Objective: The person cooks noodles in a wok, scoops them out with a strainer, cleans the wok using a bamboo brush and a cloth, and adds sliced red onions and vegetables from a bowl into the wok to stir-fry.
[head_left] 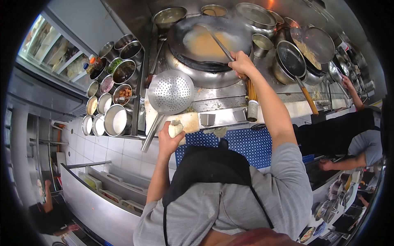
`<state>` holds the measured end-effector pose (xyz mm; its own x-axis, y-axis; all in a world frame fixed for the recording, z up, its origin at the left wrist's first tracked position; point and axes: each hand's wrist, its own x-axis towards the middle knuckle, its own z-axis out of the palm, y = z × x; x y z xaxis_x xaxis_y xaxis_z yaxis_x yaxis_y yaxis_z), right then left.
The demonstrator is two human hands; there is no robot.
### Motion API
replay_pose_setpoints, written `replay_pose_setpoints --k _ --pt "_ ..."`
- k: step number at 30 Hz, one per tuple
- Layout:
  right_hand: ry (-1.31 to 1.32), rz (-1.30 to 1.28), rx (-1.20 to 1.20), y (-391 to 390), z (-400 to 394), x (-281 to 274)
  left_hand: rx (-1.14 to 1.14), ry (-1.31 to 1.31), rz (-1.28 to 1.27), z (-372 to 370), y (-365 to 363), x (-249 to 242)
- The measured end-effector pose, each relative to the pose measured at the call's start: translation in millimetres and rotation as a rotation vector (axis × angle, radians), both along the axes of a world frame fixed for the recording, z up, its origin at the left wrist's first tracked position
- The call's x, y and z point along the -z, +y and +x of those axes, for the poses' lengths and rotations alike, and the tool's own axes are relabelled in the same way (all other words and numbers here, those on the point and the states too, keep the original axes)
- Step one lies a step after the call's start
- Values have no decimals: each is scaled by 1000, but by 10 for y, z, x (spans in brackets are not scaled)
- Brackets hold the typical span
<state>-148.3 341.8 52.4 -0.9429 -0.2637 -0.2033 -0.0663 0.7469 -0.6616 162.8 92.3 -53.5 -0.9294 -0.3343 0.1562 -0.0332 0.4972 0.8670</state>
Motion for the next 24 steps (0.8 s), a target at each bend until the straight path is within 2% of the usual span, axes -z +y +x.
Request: replay_pose_setpoints --k 3,6,9,12,15,18,21,24 --pt "9 141 -103 88 231 -159 2 -38 -25 23 -25 39" --pt "511 194 -339 539 146 456 -1 -59 -17 14 -48 60" --pt "200 348 -320 632 713 -306 0 -44 5 -17 -63 56" --pt "256 363 -303 774 808 -345 22 -39 19 -62 -55 8" --pt "679 325 -297 825 489 260 64 -52 47 -144 -12 -18" --pt "54 156 -64 398 474 -8 108 -48 51 -217 64 -24" --pt "-6 -10 -83 393 469 110 137 -45 51 -244 109 -64" --pt "-12 -43 -160 699 693 -68 129 -28 74 -173 58 -16"
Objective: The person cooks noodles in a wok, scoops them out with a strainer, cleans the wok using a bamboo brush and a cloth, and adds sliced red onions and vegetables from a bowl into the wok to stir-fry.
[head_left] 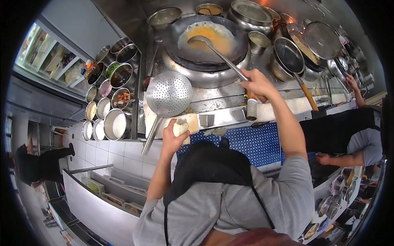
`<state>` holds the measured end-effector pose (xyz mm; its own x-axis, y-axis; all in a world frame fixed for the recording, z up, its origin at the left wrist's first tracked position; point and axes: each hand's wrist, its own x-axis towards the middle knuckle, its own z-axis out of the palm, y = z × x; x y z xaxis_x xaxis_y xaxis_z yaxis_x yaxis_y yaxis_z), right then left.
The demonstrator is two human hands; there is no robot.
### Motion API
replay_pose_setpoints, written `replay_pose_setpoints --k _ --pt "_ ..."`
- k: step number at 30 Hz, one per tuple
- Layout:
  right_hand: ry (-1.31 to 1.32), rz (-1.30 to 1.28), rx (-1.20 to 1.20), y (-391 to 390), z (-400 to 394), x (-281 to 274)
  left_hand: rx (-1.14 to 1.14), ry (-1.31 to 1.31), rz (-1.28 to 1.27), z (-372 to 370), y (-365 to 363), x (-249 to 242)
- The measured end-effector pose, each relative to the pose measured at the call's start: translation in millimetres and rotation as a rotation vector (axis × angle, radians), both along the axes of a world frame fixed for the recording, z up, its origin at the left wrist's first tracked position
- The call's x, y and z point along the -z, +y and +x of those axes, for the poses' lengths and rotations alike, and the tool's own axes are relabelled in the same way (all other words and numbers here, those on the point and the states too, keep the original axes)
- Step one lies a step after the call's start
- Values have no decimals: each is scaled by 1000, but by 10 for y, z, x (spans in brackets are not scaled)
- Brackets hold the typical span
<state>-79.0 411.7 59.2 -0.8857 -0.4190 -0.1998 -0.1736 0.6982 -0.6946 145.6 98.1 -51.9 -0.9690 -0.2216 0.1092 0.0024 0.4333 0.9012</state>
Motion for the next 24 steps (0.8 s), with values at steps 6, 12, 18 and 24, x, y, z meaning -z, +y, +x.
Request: replay_pose_setpoints --k 6,12,18,24 --pt "-35 -5 183 267 -62 46 -54 -24 152 127 -74 66" --pt "-23 -249 324 -126 -235 268 -17 20 68 20 30 -75" --pt "-404 -512 239 -7 -173 171 -7 13 91 1 89 -43" --pt "-256 -493 389 -255 -465 405 -28 4 127 26 107 143"
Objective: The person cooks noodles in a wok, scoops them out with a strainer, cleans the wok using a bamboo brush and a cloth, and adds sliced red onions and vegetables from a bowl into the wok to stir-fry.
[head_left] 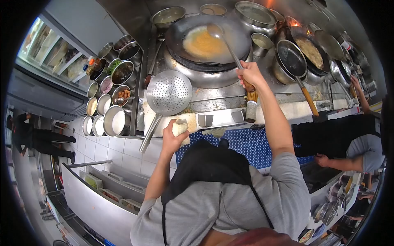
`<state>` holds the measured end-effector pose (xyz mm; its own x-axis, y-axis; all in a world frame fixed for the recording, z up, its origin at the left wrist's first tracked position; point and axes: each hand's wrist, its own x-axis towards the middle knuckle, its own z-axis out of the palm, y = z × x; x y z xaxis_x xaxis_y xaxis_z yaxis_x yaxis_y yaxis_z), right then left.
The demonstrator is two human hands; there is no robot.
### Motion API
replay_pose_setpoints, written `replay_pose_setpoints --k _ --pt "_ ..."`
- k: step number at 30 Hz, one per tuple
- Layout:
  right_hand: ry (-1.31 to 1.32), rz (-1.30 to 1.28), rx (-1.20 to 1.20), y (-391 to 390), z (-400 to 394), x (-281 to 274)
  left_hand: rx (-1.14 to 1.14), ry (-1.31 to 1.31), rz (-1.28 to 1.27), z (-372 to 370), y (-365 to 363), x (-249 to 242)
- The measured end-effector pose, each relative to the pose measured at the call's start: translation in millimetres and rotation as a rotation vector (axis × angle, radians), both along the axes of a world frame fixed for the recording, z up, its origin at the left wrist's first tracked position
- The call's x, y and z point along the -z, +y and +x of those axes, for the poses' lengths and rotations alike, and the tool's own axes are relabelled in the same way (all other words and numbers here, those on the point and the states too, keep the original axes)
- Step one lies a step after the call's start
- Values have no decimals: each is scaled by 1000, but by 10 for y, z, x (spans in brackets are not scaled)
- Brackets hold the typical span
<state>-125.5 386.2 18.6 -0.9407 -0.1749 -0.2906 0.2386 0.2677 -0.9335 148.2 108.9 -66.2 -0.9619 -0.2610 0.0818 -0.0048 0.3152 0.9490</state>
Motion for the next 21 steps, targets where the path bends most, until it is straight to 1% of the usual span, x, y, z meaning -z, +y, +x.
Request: replay_pose_setpoints --k 3,4,7,8,11,12,16,19,21 --pt "-147 -176 -90 -40 79 -18 -3 2 -6 -26 71 -31" --pt "-144 -207 -98 17 123 -3 -3 2 -6 -40 81 -37" --pt "-137 -184 -136 263 100 -21 -21 17 -4 -34 66 -3" --pt "-59 -55 -97 283 100 -15 -32 2 10 -8 59 18" --pt "101 122 -52 200 125 12 -51 -21 33 25 -8 50" --pt "85 63 -12 190 225 -119 -53 -23 31 52 -20 52" --pt "-6 -100 -54 401 395 -171 -59 -36 3 78 -25 30" --pt "-211 -282 -60 435 365 -154 -75 -45 232 -52 65 -12" --pt "-247 -281 -76 440 303 -180 -31 -52 312 -186 159 -142"
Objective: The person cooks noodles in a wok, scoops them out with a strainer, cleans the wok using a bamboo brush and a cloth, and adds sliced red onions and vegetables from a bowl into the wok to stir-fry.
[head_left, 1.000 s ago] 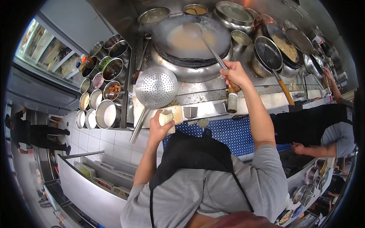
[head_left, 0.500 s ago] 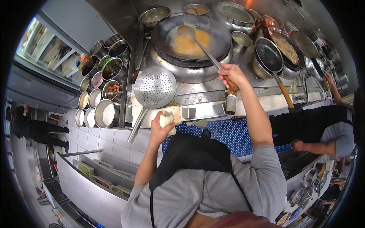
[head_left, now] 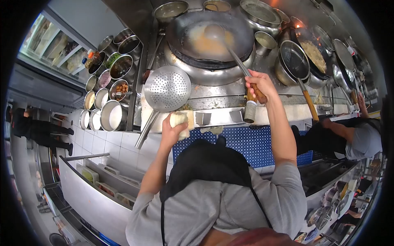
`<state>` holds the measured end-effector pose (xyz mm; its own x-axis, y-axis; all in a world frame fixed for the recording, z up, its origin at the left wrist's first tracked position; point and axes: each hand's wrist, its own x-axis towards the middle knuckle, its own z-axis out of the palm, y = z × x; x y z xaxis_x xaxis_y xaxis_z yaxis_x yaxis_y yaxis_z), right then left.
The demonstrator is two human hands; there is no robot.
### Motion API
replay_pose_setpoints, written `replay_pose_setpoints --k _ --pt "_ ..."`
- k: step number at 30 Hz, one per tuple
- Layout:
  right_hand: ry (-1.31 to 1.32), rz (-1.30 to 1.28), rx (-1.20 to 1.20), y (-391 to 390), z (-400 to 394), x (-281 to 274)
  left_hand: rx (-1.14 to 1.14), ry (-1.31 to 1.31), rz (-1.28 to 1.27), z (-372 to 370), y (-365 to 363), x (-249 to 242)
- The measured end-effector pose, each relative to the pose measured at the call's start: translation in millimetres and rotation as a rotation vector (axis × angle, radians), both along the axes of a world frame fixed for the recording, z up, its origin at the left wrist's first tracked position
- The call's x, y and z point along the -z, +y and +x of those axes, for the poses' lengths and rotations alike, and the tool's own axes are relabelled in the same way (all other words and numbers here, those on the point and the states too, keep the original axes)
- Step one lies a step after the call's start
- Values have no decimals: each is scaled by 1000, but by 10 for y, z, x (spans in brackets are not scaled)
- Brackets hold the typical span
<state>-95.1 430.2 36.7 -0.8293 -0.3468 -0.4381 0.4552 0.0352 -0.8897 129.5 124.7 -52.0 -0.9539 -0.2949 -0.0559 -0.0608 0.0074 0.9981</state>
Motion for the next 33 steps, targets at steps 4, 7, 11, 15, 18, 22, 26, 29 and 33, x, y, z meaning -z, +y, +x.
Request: replay_pose_setpoints --k 4,7,11,15,18,22,26,29,33 --pt "301 286 -66 -141 -224 180 107 -3 46 -419 99 -50" --pt "372 339 16 -278 -229 177 13 -64 298 -769 289 -156" --pt "197 122 -55 -53 -161 -24 -142 -119 468 -1369 458 -306" --pt "205 210 -126 144 -172 47 -77 -294 620 -2054 471 -420" --pt "529 519 -92 119 -86 286 -134 -421 614 -2542 533 -320" --pt "589 293 42 181 180 810 -175 -415 681 -2513 543 -323" --pt "512 126 72 216 489 1178 -221 -441 806 -2507 547 -393" --pt "450 76 76 249 717 1228 -253 -417 814 -2787 497 -306" --pt "436 66 138 282 973 1148 -127 -480 647 -3050 365 98"
